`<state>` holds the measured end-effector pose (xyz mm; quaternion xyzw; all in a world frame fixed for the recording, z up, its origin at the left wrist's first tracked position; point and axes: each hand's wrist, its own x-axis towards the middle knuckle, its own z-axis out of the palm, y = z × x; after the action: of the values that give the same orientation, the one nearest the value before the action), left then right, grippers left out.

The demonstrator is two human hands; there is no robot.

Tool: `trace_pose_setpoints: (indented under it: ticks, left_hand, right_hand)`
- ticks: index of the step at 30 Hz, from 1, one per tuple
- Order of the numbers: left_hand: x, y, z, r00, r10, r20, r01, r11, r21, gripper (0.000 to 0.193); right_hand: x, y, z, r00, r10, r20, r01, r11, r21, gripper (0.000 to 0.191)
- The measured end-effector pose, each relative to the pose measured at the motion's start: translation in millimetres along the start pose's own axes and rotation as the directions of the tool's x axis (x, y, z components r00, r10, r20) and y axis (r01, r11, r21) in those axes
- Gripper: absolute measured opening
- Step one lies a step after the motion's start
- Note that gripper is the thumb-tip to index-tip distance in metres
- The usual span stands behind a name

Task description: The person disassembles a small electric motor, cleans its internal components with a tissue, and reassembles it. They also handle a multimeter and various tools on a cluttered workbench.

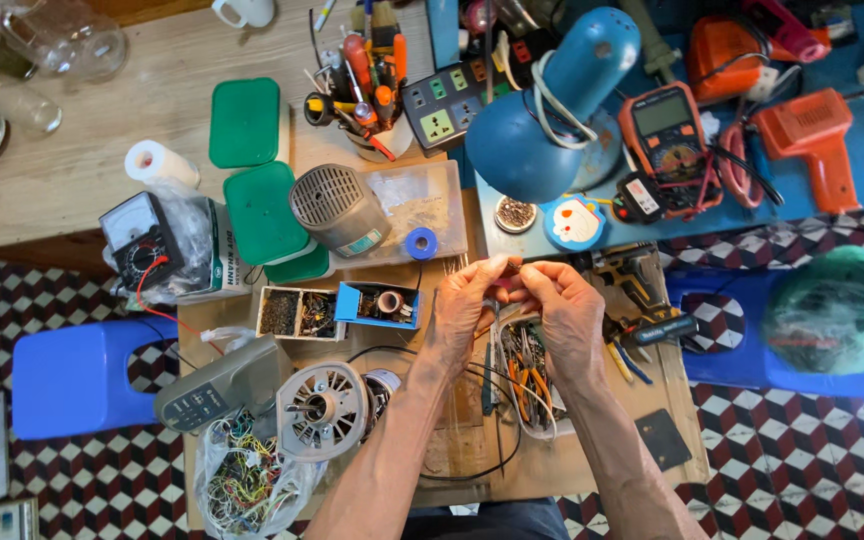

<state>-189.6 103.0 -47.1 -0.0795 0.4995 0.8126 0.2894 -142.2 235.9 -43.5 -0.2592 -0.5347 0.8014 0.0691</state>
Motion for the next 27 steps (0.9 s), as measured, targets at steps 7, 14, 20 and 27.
trace_pose_setpoints:
  ticks: [7, 14, 20, 27]
  left_hand:
    - [-59, -35, 30, 0.984, -0.17, 0.048, 0.165, 0.981, 0.102, 0.032]
    - [-156, -108, 81, 0.944, -0.287, 0.165, 0.221, 0.918, 0.331, 0.03]
    - [-224, -207, 159, 0.819, -0.519, 0.244, 0.357, 0.794, 0.492, 0.023]
    - [-268, -353, 286, 0.719, -0.619, 0.316, 0.352, 0.717, 0.602, 0.024]
  right_hand:
    - [-87, 2, -50, 0.996, 0.041, -0.082, -0.027, 0.985, 0.172, 0.02]
    - [-224, 8, -127, 0.94, -0.015, -0.34, 0.035, 0.998, 0.052, 0.024]
    - [-323, 17, -239, 0.802, 0.137, -0.582, 0.004, 0.972, 0.234, 0.02]
    - [-411, 27, -414, 0.679, 0.13, -0.722, 0.152, 0.938, 0.312, 0.023]
